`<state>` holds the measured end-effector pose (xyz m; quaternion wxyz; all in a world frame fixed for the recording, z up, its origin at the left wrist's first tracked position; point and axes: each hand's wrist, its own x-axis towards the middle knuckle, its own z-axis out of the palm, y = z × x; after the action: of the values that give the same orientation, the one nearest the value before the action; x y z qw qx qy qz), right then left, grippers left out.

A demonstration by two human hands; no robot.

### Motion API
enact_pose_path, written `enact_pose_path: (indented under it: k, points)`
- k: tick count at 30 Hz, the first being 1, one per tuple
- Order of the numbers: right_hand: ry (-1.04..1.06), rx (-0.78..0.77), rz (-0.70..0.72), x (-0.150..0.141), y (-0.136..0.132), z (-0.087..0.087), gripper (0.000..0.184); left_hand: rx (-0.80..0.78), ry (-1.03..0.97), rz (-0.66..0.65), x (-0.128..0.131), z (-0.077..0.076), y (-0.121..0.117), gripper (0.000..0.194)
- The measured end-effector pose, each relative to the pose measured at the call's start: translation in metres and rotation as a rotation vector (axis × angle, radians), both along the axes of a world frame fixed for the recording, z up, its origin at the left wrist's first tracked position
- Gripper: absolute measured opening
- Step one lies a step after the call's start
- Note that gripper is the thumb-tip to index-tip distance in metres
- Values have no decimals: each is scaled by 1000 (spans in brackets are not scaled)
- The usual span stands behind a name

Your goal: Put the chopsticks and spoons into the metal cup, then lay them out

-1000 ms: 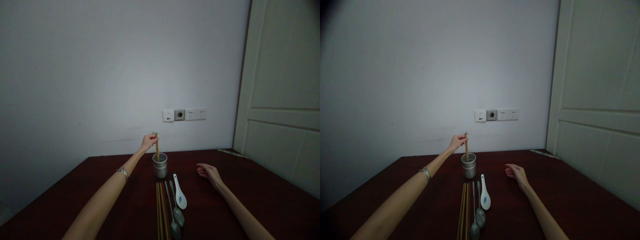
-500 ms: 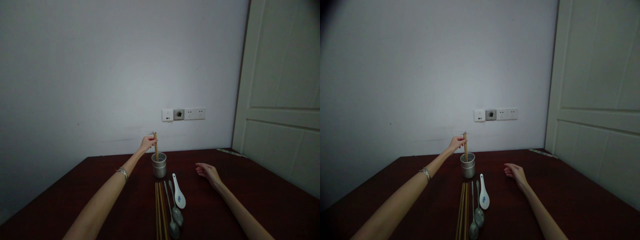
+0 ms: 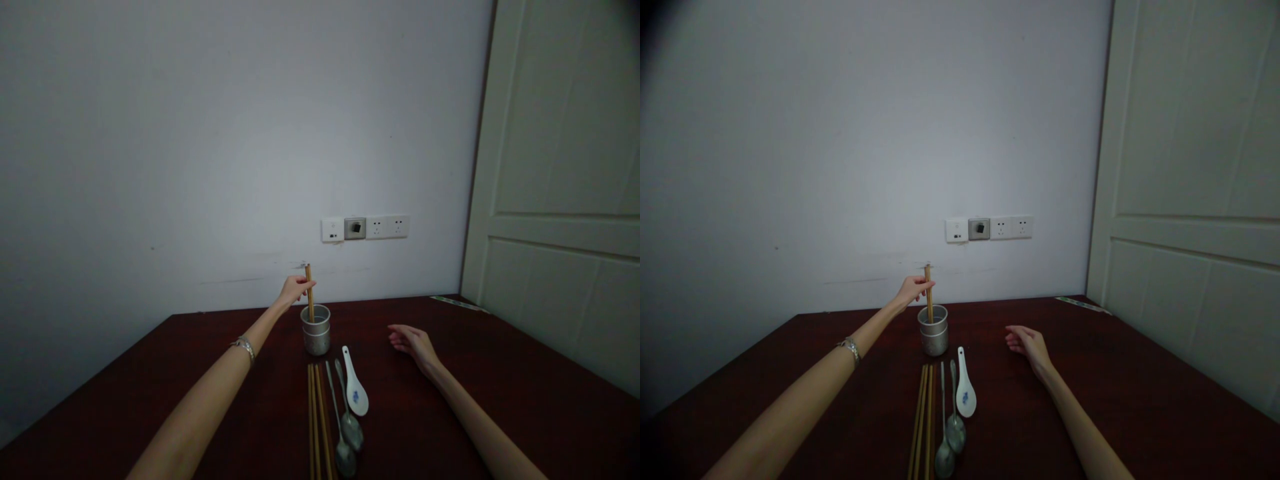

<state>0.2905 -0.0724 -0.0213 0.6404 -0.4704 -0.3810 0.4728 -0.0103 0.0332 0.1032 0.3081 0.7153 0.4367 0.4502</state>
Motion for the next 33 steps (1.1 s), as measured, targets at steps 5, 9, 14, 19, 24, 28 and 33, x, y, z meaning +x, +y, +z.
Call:
enact_pose_path:
  k: [5,9,14,19,24,28,33]
  points:
    - [-9,2,8,2,4,-4,18,-24,-29,9,-4,1,-9,40]
    - [-29,-7,8,3,4,-5,18,21,-196,100,-17,5,-23,43]
    - [-61,0,10,2,2,-5,20,120,-278,301,-36,5,-54,35]
    - [-124,22,12,3,3,-9,22,-70,154,99,-41,-19,-96,28]
    - [-180,14,3,2,3,-11,23,-387,488,-199,-37,-58,-127,25]
    - [-199,21,8,1,3,-11,23,-410,604,-202,-32,-78,-138,20]
    - [-218,23,16,0,1,-9,25,-398,730,-120,-24,-85,-143,20]
